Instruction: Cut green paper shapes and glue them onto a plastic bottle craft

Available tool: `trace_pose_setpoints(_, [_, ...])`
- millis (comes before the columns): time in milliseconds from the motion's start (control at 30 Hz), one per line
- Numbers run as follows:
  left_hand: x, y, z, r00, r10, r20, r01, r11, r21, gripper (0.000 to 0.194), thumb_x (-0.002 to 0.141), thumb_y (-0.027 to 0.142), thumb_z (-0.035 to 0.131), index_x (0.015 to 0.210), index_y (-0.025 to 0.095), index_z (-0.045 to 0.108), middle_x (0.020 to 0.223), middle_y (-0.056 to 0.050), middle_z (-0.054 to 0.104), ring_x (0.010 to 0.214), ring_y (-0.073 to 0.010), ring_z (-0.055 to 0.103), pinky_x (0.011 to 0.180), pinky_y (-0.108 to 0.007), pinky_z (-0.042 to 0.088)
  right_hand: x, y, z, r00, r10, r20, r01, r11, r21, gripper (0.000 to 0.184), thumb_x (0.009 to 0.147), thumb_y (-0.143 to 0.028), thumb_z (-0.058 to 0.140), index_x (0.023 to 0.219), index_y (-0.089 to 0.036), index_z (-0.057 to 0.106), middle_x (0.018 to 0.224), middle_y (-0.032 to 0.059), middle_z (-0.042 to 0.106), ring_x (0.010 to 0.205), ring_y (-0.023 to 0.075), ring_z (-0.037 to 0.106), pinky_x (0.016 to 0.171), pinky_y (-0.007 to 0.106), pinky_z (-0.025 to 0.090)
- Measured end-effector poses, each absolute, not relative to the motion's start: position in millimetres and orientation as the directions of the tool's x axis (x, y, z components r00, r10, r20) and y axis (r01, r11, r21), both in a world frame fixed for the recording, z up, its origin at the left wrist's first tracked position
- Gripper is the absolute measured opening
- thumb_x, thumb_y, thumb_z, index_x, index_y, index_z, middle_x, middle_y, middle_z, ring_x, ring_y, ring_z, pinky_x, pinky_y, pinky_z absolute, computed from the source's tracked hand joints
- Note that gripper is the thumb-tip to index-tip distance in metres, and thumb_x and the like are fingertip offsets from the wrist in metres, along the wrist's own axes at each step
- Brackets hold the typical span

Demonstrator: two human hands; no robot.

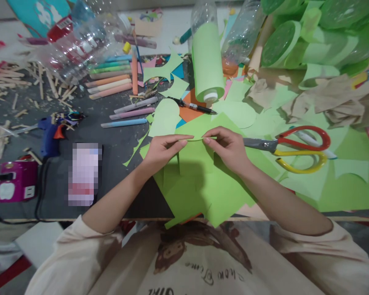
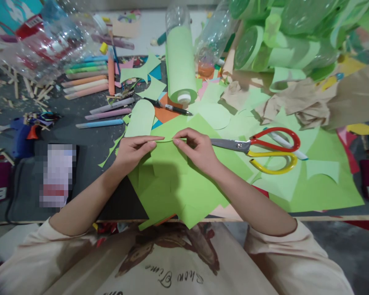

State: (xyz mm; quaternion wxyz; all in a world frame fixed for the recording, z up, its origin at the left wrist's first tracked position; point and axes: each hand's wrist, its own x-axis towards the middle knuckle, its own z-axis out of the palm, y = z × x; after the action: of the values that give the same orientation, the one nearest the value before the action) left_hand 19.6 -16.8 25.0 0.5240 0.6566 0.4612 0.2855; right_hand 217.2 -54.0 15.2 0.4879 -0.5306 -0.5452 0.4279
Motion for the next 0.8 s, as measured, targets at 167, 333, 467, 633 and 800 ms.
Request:
trace_pose_setpoints(167, [20.9,-17.7,26.0,0.432,0.891,-0.141,0.311,-0.001,0.95,0.029,0.078,0.042,0.07,0.092,0.02,0.081,0.074,-0.004,0.076,0.064,-0.014,0.062,0.057,-0.023,0.048,216.4,-54.8,16.1,-0.024,0.997,0.075,0.162,0.078,-0.984,0.024,0.08,-0.044,0.072,0.074,-0.021,0.069,0.066,-0.0002,0.066,0.049,0.0097,0.049,0.046,0.025,0.04])
trace_pose_setpoints(333, [21.2,-17.6,26.4,0.421,0.892,-0.167,0.355,0.008,0.935,0.029,0.078,0.044,0.069,0.089,0.02,0.082,0.062,-0.001,0.07,0.05,-0.0105,0.05,0.048,-0.022,0.04,216.2,-56.2,16.9,-0.04,0.993,0.11,0.204,0.116,-0.972,0.017,0.082,-0.036,0.071,0.073,-0.022,0.07,0.067,0.0009,0.069,0.053,0.0124,0.056,0.05,0.027,0.045])
trace_pose_setpoints(467, [22.2,-17.6,28.0,0.407,0.898,-0.167,0.36,0.01,0.933,0.027,0.078,0.042,0.069,0.086,0.02,0.082,0.062,-0.002,0.071,0.063,-0.0148,0.061,0.055,-0.023,0.046,216.4,-56.8,15.9,-0.042,0.989,0.145,0.22,0.151,-0.964,0.01,0.082,-0.029,0.069,0.075,-0.022,0.071,0.069,0.0016,0.071,0.058,0.0142,0.061,0.053,0.028,0.047])
trace_pose_setpoints(633, [22.3,-18.2,28.7,0.408,0.9,-0.156,0.345,0.007,0.939,0.025,0.078,0.039,0.07,0.087,0.02,0.081,0.072,-0.004,0.075,0.073,-0.0174,0.068,0.063,-0.023,0.051,216.8,-56.8,14.4,-0.064,0.989,0.137,0.218,0.148,-0.965,0.006,0.081,-0.021,0.066,0.079,-0.022,0.072,0.074,0.0018,0.073,0.06,0.0138,0.062,0.053,0.027,0.046])
trace_pose_setpoints(800, [22.4,-19.2,27.8,0.432,0.89,-0.144,0.323,-0.004,0.946,0.023,0.08,0.038,0.069,0.086,0.02,0.081,0.082,-0.004,0.079,0.077,-0.0177,0.07,0.071,-0.024,0.054,215.6,-57.3,14.4,-0.082,0.988,0.133,0.243,0.149,-0.958,0.007,0.08,-0.025,0.066,0.081,-0.022,0.072,0.079,0.0031,0.074,0.067,0.0153,0.064,0.056,0.028,0.049])
